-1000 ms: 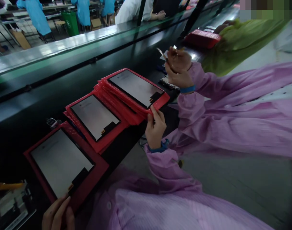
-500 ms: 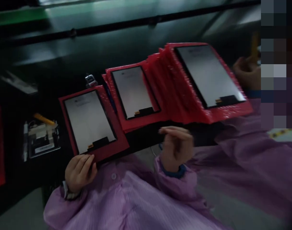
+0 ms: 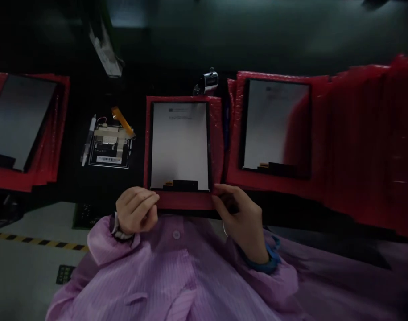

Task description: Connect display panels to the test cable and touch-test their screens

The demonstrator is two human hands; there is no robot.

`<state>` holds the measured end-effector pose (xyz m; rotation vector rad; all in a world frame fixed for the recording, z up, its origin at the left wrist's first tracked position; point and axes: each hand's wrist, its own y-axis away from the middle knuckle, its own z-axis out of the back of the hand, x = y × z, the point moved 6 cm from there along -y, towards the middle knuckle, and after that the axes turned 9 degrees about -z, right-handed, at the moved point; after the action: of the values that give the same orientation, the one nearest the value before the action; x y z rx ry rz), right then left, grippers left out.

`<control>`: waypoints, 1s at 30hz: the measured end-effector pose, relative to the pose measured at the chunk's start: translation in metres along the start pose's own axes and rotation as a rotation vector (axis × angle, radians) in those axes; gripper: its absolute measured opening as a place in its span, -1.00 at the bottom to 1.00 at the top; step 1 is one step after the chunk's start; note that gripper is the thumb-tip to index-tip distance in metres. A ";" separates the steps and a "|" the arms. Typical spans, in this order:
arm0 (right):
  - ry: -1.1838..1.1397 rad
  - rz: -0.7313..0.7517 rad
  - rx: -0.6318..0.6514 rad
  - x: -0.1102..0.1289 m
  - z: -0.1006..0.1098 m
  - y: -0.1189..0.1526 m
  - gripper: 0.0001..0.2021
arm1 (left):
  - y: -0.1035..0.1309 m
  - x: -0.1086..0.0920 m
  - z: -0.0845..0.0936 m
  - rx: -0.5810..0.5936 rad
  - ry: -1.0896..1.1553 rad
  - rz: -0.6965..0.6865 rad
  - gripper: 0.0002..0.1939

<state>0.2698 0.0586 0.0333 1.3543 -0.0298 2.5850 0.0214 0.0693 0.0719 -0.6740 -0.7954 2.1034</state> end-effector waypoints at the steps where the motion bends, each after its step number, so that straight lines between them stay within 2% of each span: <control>1: -0.026 -0.028 -0.001 -0.003 0.000 0.000 -0.83 | 0.001 0.008 0.005 0.001 -0.029 0.084 -0.65; 3: -0.112 -0.073 -0.044 -0.010 0.001 0.000 -0.89 | 0.000 0.025 0.015 0.050 -0.143 0.205 -0.62; 4: -0.168 -0.088 -0.095 -0.014 0.003 0.000 -0.92 | -0.002 0.033 0.018 0.111 -0.193 0.216 -0.59; 8: -0.435 -0.151 -0.353 -0.029 0.012 0.001 -0.90 | -0.010 0.051 0.006 0.520 -0.145 0.015 -0.57; 10: -0.553 -0.202 -0.411 -0.034 0.013 0.000 -0.89 | -0.011 0.056 0.001 0.628 -0.117 -0.070 -0.65; 14: -0.686 -0.266 -0.432 -0.037 0.013 -0.003 -0.84 | -0.011 0.065 0.000 0.645 -0.109 -0.142 -0.73; 20: -0.710 -0.276 -0.424 -0.038 0.015 -0.004 -0.82 | -0.013 0.076 -0.003 0.661 -0.120 -0.227 -0.78; 23: -0.711 -0.281 -0.414 -0.039 0.014 -0.004 -0.82 | -0.017 0.066 -0.001 0.629 -0.121 -0.298 -0.82; 26: -0.707 -0.278 -0.413 -0.038 0.014 -0.004 -0.82 | -0.016 0.045 0.003 0.588 -0.034 -0.369 -0.78; 28: -0.705 -0.276 -0.398 -0.037 0.013 -0.005 -0.83 | -0.012 0.034 0.007 0.583 0.016 -0.374 -0.70; 30: -0.712 -0.286 -0.364 -0.038 0.012 -0.006 -0.83 | -0.009 0.031 0.010 0.558 -0.011 -0.364 -0.74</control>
<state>0.3016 0.0559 0.0092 1.8726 -0.3690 1.6596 0.0016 0.0953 0.0794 -0.1955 -0.2763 1.8642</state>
